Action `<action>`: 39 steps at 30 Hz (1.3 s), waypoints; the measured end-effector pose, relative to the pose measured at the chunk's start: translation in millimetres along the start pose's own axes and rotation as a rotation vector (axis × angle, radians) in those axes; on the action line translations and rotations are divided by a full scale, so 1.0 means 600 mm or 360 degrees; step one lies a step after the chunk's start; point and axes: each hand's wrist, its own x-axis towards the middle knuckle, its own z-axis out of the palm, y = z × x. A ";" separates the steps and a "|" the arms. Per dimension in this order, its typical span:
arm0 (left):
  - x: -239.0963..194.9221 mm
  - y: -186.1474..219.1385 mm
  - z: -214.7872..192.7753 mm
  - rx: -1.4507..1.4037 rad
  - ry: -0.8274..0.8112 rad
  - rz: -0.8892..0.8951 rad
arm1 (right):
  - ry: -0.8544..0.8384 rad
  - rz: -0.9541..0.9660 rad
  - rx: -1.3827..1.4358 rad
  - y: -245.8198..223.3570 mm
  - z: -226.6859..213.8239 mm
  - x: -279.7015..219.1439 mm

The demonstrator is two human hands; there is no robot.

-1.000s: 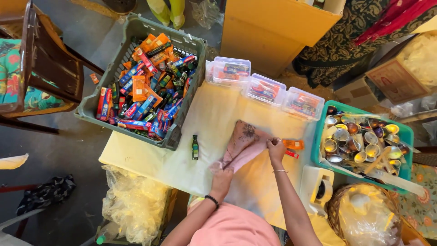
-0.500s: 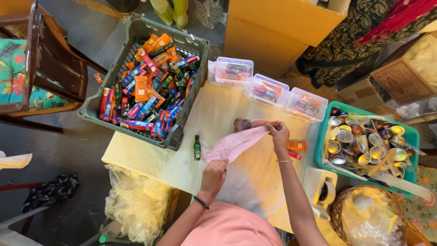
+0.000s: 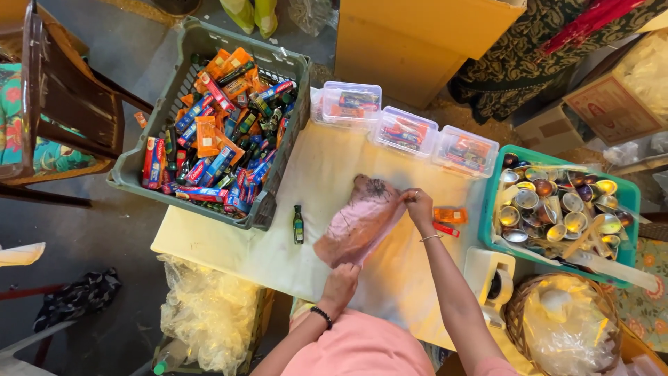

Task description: The person wipes a table with a cloth, then picks up small snack packets and a bottle from a basket. They place the items into a clear plastic container and close the lid.

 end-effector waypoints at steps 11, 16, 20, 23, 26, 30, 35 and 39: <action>-0.003 0.001 0.054 -0.0303 -0.0099 -0.0122 | -0.0033 -0.0403 -0.0845 -0.089 -0.039 -0.045; -0.012 -0.017 0.087 -0.0357 -0.0122 -0.0151 | -0.0062 -0.0471 -0.1035 -0.083 -0.047 -0.051; -0.009 0.017 0.054 -0.0555 -0.0111 -0.0364 | -0.0118 -0.0552 -0.1207 -0.100 -0.047 -0.058; -0.013 0.029 0.051 -0.0695 -0.0098 -0.0547 | -0.0157 -0.0604 -0.1249 -0.086 -0.047 -0.055; -0.038 0.006 0.103 -0.0825 -0.0103 -0.0675 | -0.0163 -0.0603 -0.1269 -0.102 -0.048 -0.051; -0.060 -0.023 0.185 -0.1124 -0.0211 -0.1070 | -0.0019 -0.0416 -0.1249 -0.165 -0.025 -0.049; -0.062 -0.069 0.286 -0.2314 0.0047 -0.2185 | 0.0044 -0.0397 -0.1324 -0.129 0.001 -0.034; -0.056 -0.068 0.272 -0.2490 0.0278 -0.2484 | 0.0161 -0.0327 -0.1119 -0.090 0.016 -0.028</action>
